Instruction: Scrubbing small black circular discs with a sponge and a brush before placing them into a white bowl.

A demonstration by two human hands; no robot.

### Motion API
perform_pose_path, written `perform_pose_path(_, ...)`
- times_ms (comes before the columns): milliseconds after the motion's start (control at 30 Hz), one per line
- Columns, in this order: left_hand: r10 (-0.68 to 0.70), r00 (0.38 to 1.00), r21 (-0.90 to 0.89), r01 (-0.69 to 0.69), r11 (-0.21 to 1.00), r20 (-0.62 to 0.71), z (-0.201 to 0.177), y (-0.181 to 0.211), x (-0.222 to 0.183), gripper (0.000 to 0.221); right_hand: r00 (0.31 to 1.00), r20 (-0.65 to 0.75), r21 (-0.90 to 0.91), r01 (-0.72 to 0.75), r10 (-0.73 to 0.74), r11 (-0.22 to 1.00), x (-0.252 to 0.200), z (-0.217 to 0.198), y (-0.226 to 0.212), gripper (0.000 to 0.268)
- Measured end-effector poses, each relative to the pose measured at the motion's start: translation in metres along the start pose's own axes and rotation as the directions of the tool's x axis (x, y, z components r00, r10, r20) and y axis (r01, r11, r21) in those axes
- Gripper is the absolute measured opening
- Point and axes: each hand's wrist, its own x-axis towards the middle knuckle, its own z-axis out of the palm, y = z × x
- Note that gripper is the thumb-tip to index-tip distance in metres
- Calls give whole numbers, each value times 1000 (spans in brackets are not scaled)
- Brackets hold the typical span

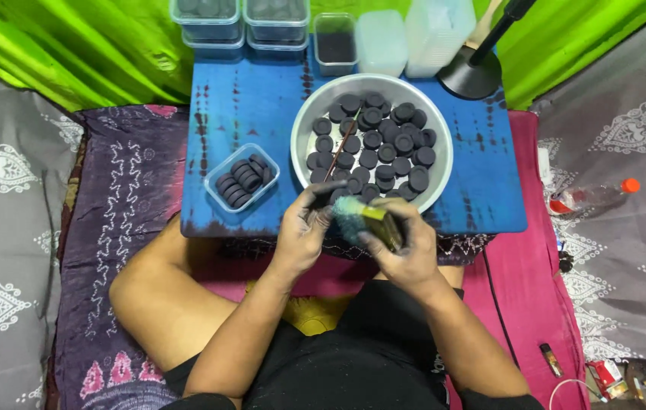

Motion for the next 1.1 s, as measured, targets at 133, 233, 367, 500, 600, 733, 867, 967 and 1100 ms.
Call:
perform_pose_path(133, -39, 998, -21, 40, 999, 39, -4, -21, -17, 38, 996, 65, -142, 68, -59, 988, 13, -12, -14, 36)
perform_pose_path(233, -31, 999, -49, 30, 998, -28, -2, -20, -18, 41, 994, 73, -181, 90, -78, 979, 10, -11, -21, 34)
perform_pose_path(367, -43, 999, -45, 44, 998, 9, -4, -25, -24, 44, 992, 120, -106, 41, -28, 994, 3, -13, -17, 32)
perform_pose_path(500, -75, 997, -31, 76, 997, 20, 8, -3, -22, 40, 994, 46, -193, 111, -104, 975, 3, -17, -15, 29)
perform_pose_path(600, -19, 1000, -29, 18, 999, -11, 1, 0, -13, 43, 993, 116, -107, 34, -22, 994, -12, -7, -17, 32)
perform_pose_path(733, -162, 986, 17, 161, 987, 34, 10, -14, -33, 42, 1000, 4, -129, 16, -16, 992, -14, -15, -3, 32)
perform_pose_path(867, -104, 994, -22, 103, 994, -20, 7, -20, -30, 38, 999, 31, -102, 34, -31, 994, -20, -7, -5, 32)
perform_pose_path(967, -103, 995, 10, 103, 995, -3, 6, -29, -37, 38, 999, 28, -53, -32, 34, 998, -31, -9, 5, 33)
perform_pose_path(1100, -178, 984, 77, 178, 981, -9, 16, -20, -45, 38, 998, -69, -117, -13, 5, 993, -27, -11, 15, 31)
